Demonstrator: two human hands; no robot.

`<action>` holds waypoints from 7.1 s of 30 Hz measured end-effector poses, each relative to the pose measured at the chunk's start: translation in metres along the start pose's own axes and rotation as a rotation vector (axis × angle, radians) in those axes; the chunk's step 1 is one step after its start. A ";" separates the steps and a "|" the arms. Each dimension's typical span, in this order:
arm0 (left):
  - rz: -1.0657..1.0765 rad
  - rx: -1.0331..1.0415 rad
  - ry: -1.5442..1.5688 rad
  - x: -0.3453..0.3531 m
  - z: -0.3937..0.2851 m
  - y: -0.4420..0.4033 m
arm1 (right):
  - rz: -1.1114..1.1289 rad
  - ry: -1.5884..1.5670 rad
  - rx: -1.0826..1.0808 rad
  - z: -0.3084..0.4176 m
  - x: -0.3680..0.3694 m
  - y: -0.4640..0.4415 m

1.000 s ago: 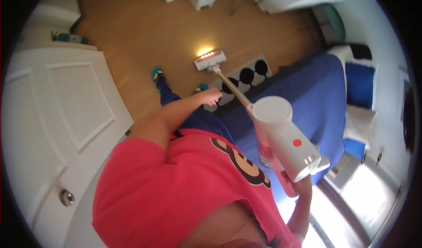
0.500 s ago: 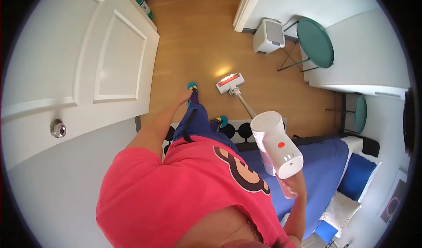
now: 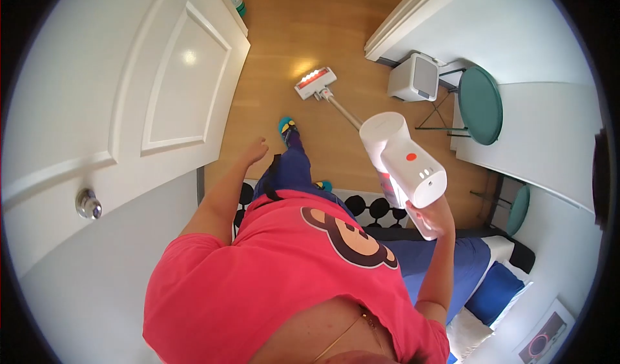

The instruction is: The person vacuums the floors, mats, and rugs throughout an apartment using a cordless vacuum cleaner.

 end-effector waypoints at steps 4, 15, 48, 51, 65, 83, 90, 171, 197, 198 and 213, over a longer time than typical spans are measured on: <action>-0.098 0.091 0.076 -0.040 -0.019 -0.053 | 0.051 0.004 0.122 0.035 0.005 -0.053; -0.303 0.112 -0.313 -0.142 0.030 -0.081 | 0.195 -0.071 0.148 0.158 0.058 -0.192; -0.713 -0.152 0.208 0.108 0.023 0.030 | 0.560 0.623 -0.198 0.175 0.083 -0.191; -0.795 -0.134 0.289 0.107 0.009 0.051 | 0.617 0.606 -0.234 0.188 0.119 -0.176; -0.609 -0.342 0.330 0.209 0.084 0.114 | 0.668 0.593 -0.286 0.177 0.200 -0.153; -0.418 -0.227 0.125 0.144 0.029 0.077 | 0.211 0.751 0.008 0.100 -0.009 -0.075; -0.294 0.635 -0.170 0.158 -0.218 -0.090 | 0.332 1.325 -0.674 0.106 -0.014 -0.033; 0.021 1.066 -0.471 -0.142 -0.247 -0.412 | -0.010 0.013 -0.106 0.247 0.157 -0.325; 0.025 0.962 -0.155 -0.286 -0.265 -0.498 | 0.049 0.517 -0.100 0.404 0.204 -0.418; 0.014 1.019 -0.192 -0.261 -0.268 -0.491 | 0.047 0.547 -0.122 0.408 0.182 -0.407; 0.405 1.236 -0.351 -0.171 -0.286 -0.450 | -0.268 -0.582 0.556 0.333 0.176 -0.313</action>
Point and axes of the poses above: each hand's wrist, its own y-axis away from the middle knuckle, its own x-axis out of the palm, z = x × y, the point moved 10 cm from there along -y, towards the middle knuckle, and after that the axes turned 14 degrees about x, right-handed, at the moved point
